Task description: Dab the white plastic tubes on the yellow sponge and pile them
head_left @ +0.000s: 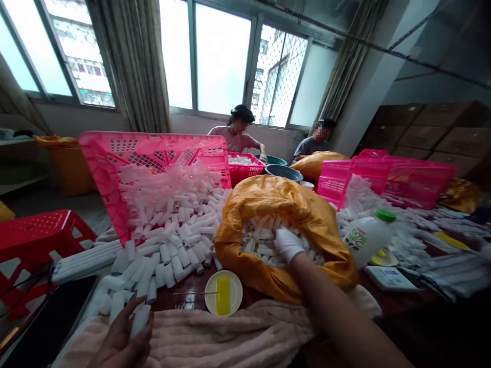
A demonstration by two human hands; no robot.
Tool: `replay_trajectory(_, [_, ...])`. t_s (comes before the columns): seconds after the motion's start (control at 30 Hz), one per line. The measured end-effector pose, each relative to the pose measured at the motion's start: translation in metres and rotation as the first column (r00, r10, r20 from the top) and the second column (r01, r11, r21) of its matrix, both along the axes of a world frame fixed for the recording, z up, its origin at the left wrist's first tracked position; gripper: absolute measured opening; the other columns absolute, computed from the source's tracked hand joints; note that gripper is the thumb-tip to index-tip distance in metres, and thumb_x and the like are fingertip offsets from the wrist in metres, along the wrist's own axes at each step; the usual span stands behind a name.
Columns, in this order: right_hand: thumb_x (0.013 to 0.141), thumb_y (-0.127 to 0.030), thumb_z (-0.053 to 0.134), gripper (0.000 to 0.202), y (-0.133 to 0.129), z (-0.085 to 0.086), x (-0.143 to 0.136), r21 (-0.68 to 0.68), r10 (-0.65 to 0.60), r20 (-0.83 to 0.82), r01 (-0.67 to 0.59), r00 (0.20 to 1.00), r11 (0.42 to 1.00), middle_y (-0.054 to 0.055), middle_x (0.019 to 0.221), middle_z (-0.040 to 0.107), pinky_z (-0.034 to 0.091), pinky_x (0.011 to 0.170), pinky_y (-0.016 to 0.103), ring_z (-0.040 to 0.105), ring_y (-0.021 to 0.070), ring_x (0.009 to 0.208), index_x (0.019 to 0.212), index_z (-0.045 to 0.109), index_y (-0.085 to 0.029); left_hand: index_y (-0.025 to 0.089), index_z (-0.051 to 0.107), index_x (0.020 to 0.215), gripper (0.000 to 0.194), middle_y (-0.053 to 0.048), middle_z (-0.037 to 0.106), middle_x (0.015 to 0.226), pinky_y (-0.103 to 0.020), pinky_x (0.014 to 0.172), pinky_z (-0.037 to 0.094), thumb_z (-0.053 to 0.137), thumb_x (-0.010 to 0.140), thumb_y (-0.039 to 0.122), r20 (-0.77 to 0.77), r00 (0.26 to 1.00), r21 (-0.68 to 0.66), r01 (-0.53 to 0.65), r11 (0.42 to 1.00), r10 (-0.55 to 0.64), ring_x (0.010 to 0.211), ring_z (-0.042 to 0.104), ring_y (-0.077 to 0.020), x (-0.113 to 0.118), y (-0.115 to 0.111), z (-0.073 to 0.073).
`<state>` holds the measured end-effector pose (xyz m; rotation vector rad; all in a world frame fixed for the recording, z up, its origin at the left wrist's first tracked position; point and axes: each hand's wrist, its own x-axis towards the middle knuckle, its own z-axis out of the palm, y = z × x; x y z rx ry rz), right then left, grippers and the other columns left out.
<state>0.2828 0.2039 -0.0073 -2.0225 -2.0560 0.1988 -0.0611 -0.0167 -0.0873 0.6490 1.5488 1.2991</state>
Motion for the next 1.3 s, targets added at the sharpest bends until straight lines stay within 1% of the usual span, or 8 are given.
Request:
replay_trajectory(0.1, [0.064, -0.009, 0.064, 0.018, 0.019, 0.007, -0.008, 0.017, -0.041, 0.012, 0.041, 0.999, 0.999, 0.021, 0.089, 0.066, 0.044, 0.081, 0.042, 0.061, 0.0315, 0.091, 0.082, 0.068, -0.008, 0.022, 0.054, 0.101, 0.053, 0.002, 0.061, 0.068, -0.027, 0.056, 0.047, 0.064, 0.061, 0.055, -0.374, 0.906, -0.048, 0.193, 0.980, -0.197, 0.059, 0.057, -0.0173, 0.013, 0.014, 0.012])
replay_trajectory(0.2, [0.074, -0.020, 0.061, 0.023, -0.002, 0.016, -0.009, 0.111, 0.007, -0.017, -0.005, 1.000, 0.994, 0.018, 0.105, 0.061, 0.041, 0.088, 0.039, 0.055, 0.0288, 0.102, 0.094, 0.065, -0.011, 0.020, 0.057, 0.085, 0.028, -0.001, 0.062, 0.077, -0.028, 0.071, 0.046, 0.047, 0.077, 0.045, -0.726, 0.632, -0.046, 0.348, 0.936, -0.271, 0.077, 0.058, -0.0195, 0.024, 0.034, 0.024])
replay_trajectory(0.27, [0.082, -0.029, 0.052, 0.026, -0.032, 0.018, -0.016, 0.185, 0.180, -0.174, -0.148, 0.968, 0.972, 0.012, 0.105, 0.061, 0.043, 0.086, 0.033, 0.056, 0.0229, 0.098, 0.103, 0.060, -0.015, 0.020, 0.057, 0.091, 0.022, -0.004, 0.063, 0.091, -0.031, 0.081, 0.042, 0.043, 0.079, 0.033, -0.860, 0.429, -0.077, 0.426, 0.901, -0.277, 0.090, 0.057, -0.0205, 0.034, 0.051, 0.026])
replay_trajectory(0.4, [0.089, -0.035, 0.041, 0.027, -0.089, -0.008, -0.043, 0.219, 0.512, -0.630, -0.498, 0.584, 0.839, 0.003, 0.092, 0.065, 0.048, 0.078, 0.028, 0.060, 0.0173, 0.084, 0.105, 0.058, -0.022, 0.019, 0.057, 0.093, 0.020, -0.007, 0.063, 0.098, -0.036, 0.084, 0.039, 0.047, 0.076, 0.022, -0.898, 0.108, -0.336, 0.454, 0.825, -0.426, 0.097, 0.056, -0.0245, 0.052, 0.079, 0.022])
replay_trajectory(0.47, [0.089, -0.033, 0.042, 0.026, -0.099, -0.032, -0.055, 0.207, 0.494, -0.685, -0.508, 0.535, 0.836, 0.004, 0.099, 0.065, 0.047, 0.086, 0.031, 0.060, 0.0183, 0.093, 0.105, 0.059, -0.023, 0.019, 0.056, 0.092, 0.018, -0.007, 0.064, 0.093, -0.033, 0.077, 0.040, 0.046, 0.079, 0.027, -0.865, 0.099, -0.399, 0.458, 0.795, -0.491, 0.091, 0.058, -0.0237, 0.056, 0.085, 0.018])
replay_trajectory(0.63, [0.085, -0.024, 0.046, 0.024, -0.081, -0.074, -0.070, 0.240, 0.468, -0.608, -0.414, 0.641, 0.878, 0.007, 0.103, 0.066, 0.044, 0.094, 0.039, 0.060, 0.0221, 0.097, 0.102, 0.063, -0.020, 0.020, 0.052, 0.088, 0.021, -0.005, 0.064, 0.089, -0.027, 0.071, 0.038, 0.040, 0.086, 0.036, -0.860, 0.206, -0.324, 0.485, 0.812, -0.466, 0.087, 0.059, -0.0195, 0.055, 0.087, 0.005])
replay_trajectory(1.0, [0.081, -0.017, 0.047, 0.024, -0.083, -0.081, -0.081, 0.231, 0.473, -0.640, -0.435, 0.605, 0.870, 0.006, 0.098, 0.067, 0.048, 0.087, 0.037, 0.061, 0.0214, 0.092, 0.096, 0.065, -0.020, 0.019, 0.053, 0.088, 0.017, -0.005, 0.063, 0.090, -0.030, 0.075, 0.038, 0.044, 0.085, 0.033, -0.894, 0.166, -0.294, 0.485, 0.824, -0.416, 0.089, 0.058, -0.0219, 0.058, 0.088, -0.008])
replay_trajectory(1.3, [0.080, -0.017, 0.045, 0.025, -0.086, -0.085, -0.079, 0.262, 0.482, -0.630, -0.417, 0.609, 0.870, 0.007, 0.099, 0.066, 0.047, 0.090, 0.040, 0.060, 0.0218, 0.093, 0.097, 0.063, -0.020, 0.018, 0.054, 0.087, 0.018, -0.005, 0.063, 0.089, -0.030, 0.075, 0.038, 0.044, 0.085, 0.034, -0.886, 0.167, -0.315, 0.468, 0.826, -0.433, 0.089, 0.057, -0.0212, 0.059, 0.085, -0.002])
